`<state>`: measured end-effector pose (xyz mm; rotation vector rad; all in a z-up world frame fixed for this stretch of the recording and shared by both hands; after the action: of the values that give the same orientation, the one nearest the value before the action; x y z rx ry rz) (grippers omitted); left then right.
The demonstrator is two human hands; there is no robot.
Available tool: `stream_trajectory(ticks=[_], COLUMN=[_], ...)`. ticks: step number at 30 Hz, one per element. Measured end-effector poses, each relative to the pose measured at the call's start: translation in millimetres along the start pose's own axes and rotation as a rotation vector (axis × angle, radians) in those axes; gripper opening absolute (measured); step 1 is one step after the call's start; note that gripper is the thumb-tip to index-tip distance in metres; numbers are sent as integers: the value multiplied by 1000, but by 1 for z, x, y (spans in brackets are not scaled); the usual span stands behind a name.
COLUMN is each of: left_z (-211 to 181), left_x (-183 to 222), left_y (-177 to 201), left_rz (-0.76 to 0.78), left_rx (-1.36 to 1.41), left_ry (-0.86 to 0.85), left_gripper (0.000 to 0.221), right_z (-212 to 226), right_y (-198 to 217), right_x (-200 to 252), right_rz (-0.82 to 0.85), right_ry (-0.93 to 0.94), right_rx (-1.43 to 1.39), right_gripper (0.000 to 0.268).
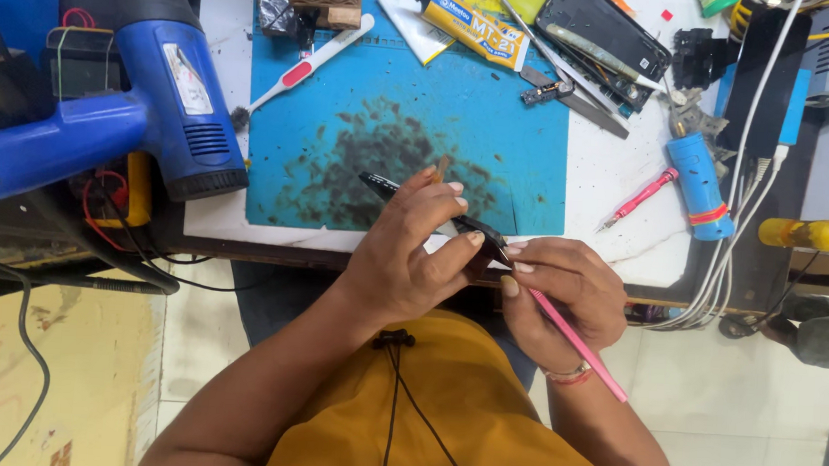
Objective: The person uses a heat gun to warm the edges of a smartphone, then uses a pink prying tool to separate the screen from the frame. They peel off a protective film and lift the display assembly to reveal the internal components.
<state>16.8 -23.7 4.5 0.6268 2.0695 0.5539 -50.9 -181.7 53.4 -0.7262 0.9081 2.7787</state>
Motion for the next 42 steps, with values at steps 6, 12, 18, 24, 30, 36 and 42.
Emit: stream_trajectory(ticks=[6,12,18,24,30,36,42], left_z=[0,2,2,2,6,5,0], left_x=[-3,-4,-8,-9,-7,-7,-11], left_y=[4,4,3,4,-1,-1,0], left_rz=[11,32,36,23,52,27,63], left_rx=[-10,12,7,-19,85,140,134], left_ry=[-14,-9,-1,-44,46,105,69], left_gripper=[63,61,59,60,67,64,66], right_z=[-1,-3,-5,-8,-6,-9,1], right_y=[1,0,1,2,5,15,10], right_x=[-2,0,0,-1,2,12,-6], right_rz=[2,15,20,43,-9,-196,62], right_ry=[-14,-8,-13,-11,42,-159,-162], right_rx=[1,-63,-92,-94,-104,-29,66], right_gripper=[20,20,19,18,11,13,16])
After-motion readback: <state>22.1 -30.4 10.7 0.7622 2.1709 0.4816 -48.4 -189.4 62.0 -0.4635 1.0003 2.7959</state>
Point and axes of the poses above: each hand's wrist, its own x-axis away from the middle knuckle, its own y-axis out of the back of the hand, z = x × y, the point moved 5 cm from there along -x, towards the middle knuckle, and after that the axes turned 9 degrees about z, right-handed, at the moved point
